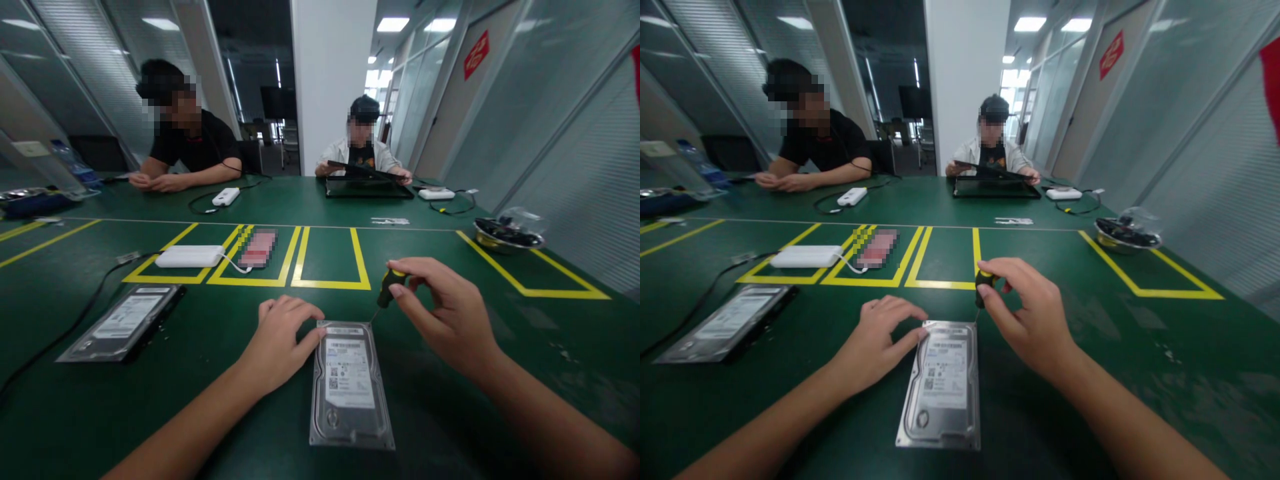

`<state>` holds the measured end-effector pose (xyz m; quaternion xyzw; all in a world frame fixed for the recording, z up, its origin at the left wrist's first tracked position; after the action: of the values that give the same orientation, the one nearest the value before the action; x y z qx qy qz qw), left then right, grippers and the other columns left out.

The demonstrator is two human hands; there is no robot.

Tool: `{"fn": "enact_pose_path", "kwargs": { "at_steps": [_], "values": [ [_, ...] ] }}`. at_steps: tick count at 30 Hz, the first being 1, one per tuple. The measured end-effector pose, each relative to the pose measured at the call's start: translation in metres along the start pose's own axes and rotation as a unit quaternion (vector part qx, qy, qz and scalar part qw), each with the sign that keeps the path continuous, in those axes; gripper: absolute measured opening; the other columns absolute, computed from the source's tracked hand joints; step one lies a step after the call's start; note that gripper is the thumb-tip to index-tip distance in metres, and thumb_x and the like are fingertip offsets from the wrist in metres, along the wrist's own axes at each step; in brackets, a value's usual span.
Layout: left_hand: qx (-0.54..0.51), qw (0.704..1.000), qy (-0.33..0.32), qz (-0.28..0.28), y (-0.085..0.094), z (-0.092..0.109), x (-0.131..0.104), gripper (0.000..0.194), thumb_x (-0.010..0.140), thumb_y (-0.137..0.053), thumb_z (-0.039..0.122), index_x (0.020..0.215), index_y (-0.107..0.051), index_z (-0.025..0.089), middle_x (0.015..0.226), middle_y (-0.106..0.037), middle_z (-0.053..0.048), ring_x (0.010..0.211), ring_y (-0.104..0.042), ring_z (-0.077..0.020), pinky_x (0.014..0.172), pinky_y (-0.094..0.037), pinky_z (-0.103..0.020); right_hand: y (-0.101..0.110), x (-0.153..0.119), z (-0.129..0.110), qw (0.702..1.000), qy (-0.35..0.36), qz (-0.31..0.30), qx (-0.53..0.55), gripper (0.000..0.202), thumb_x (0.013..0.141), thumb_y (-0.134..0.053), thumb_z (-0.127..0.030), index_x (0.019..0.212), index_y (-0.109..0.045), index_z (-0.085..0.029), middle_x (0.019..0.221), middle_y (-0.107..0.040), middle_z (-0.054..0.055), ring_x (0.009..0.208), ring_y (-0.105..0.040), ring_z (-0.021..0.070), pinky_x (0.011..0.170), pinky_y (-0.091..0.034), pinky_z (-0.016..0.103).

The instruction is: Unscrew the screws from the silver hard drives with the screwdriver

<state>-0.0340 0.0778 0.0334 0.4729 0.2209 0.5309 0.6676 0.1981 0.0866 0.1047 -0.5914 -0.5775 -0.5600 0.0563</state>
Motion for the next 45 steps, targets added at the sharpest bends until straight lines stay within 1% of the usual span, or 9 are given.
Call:
{"fn": "enact_pose_path", "kwargs": {
  "at_steps": [10,17,22,26,28,31,36,40,45],
  "values": [
    [-0.023,0.999,0.029,-0.003,-0.009,-0.011,-0.016,0.024,0.094,-0.051,0.040,0.107,-0.063,0.024,0.100,-0.067,-0.003,0.097,-0.057,-0.0236,0.086,-0.038,-0.041,0.000,0.000,-0.001,1.000,0.003,0.010,-0.025,0.020,0.087,-0.062,-0.020,0.107,-0.063,-0.020,0.096,-0.068,0.006,0.075,-0.061,0.0156,0.067,-0.051,0.031],
    [-0.064,0.997,0.043,-0.026,-0.015,-0.013,-0.021,0.041,0.091,-0.054,0.050,0.121,-0.053,0.022,0.112,-0.061,-0.008,0.104,-0.054,-0.0268,0.090,-0.042,-0.044,-0.002,-0.003,0.001,0.999,0.001,-0.012,-0.043,0.032,0.087,-0.064,-0.022,0.119,-0.061,-0.019,0.097,-0.069,0.006,0.076,-0.063,0.0153,0.069,-0.052,0.029],
    [-0.090,0.995,-0.037,-0.034,-0.006,0.005,-0.028,0.041,0.087,-0.060,0.050,0.114,-0.053,0.019,0.119,-0.057,-0.012,0.109,-0.052,-0.0281,0.092,-0.046,-0.043,-0.003,-0.004,0.003,0.997,-0.022,-0.033,-0.066,0.032,0.088,-0.064,-0.029,0.118,-0.062,-0.018,0.092,-0.070,0.006,0.074,-0.064,0.0163,0.067,-0.053,0.030],
    [-0.101,0.970,-0.186,-0.116,-0.002,0.036,-0.038,0.055,0.083,-0.063,0.058,0.124,-0.056,0.021,0.130,-0.059,-0.013,0.120,-0.052,-0.0315,0.107,-0.040,-0.047,0.001,-0.003,0.008,0.994,-0.075,-0.031,-0.069,0.031,0.086,-0.065,-0.034,0.113,-0.065,-0.019,0.086,-0.068,0.004,0.071,-0.063,0.0169,0.066,-0.052,0.031],
    [-0.085,0.951,-0.241,-0.173,-0.004,0.050,-0.042,0.054,0.090,-0.056,0.053,0.136,-0.050,0.024,0.141,-0.055,-0.010,0.132,-0.046,-0.0313,0.115,-0.032,-0.047,0.007,-0.003,0.009,0.994,-0.094,-0.019,-0.057,0.030,0.086,-0.066,-0.035,0.112,-0.065,-0.020,0.085,-0.067,0.003,0.072,-0.062,0.0168,0.067,-0.051,0.031],
    [-0.043,0.941,-0.253,-0.221,-0.010,0.060,-0.044,0.043,0.100,-0.042,0.033,0.143,-0.046,0.025,0.149,-0.048,-0.007,0.142,-0.037,-0.0267,0.118,-0.028,-0.046,0.019,-0.002,0.009,0.992,-0.117,0.006,-0.046,0.031,0.085,-0.067,-0.034,0.113,-0.064,-0.022,0.083,-0.064,0.001,0.067,-0.058,0.0149,0.062,-0.048,0.029],
    [0.013,0.952,-0.230,-0.204,-0.030,0.059,-0.048,0.068,0.084,-0.068,0.047,0.144,-0.044,0.024,0.155,-0.039,-0.011,0.145,-0.030,-0.0342,0.120,-0.024,-0.054,0.032,-0.003,0.005,0.986,-0.145,0.014,-0.077,0.027,0.085,-0.065,-0.035,0.108,-0.063,-0.021,0.079,-0.064,0.001,0.057,-0.055,0.0127,0.050,-0.044,0.025],
    [0.047,0.949,-0.240,-0.199,-0.044,0.056,-0.052,0.065,0.089,-0.061,0.047,0.145,-0.042,0.020,0.156,-0.035,-0.014,0.146,-0.025,-0.0371,0.120,-0.022,-0.058,0.026,-0.010,0.002,0.983,-0.096,-0.022,-0.153,0.023,0.088,-0.059,-0.032,0.108,-0.061,-0.019,0.084,-0.070,0.004,0.052,-0.059,0.0136,0.042,-0.045,0.025],
    [0.047,0.945,-0.246,-0.209,-0.044,0.056,-0.051,0.063,0.090,-0.059,0.047,0.145,-0.042,0.019,0.156,-0.035,-0.015,0.146,-0.025,-0.0380,0.119,-0.023,-0.058,0.009,-0.034,-0.001,0.975,0.026,-0.088,-0.201,0.027,0.094,-0.049,-0.019,0.119,-0.058,-0.017,0.112,-0.073,0.011,0.092,-0.073,0.0238,0.075,-0.062,0.036]
  ]
}}
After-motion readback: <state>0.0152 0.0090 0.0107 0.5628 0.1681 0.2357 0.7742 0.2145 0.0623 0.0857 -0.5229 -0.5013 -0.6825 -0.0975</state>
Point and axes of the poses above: each hand's wrist, its own x-axis towards the middle knuckle, its own y-axis out of the back of the hand, z = x × y, the point moved 4 cm from there along x, towards the middle knuckle
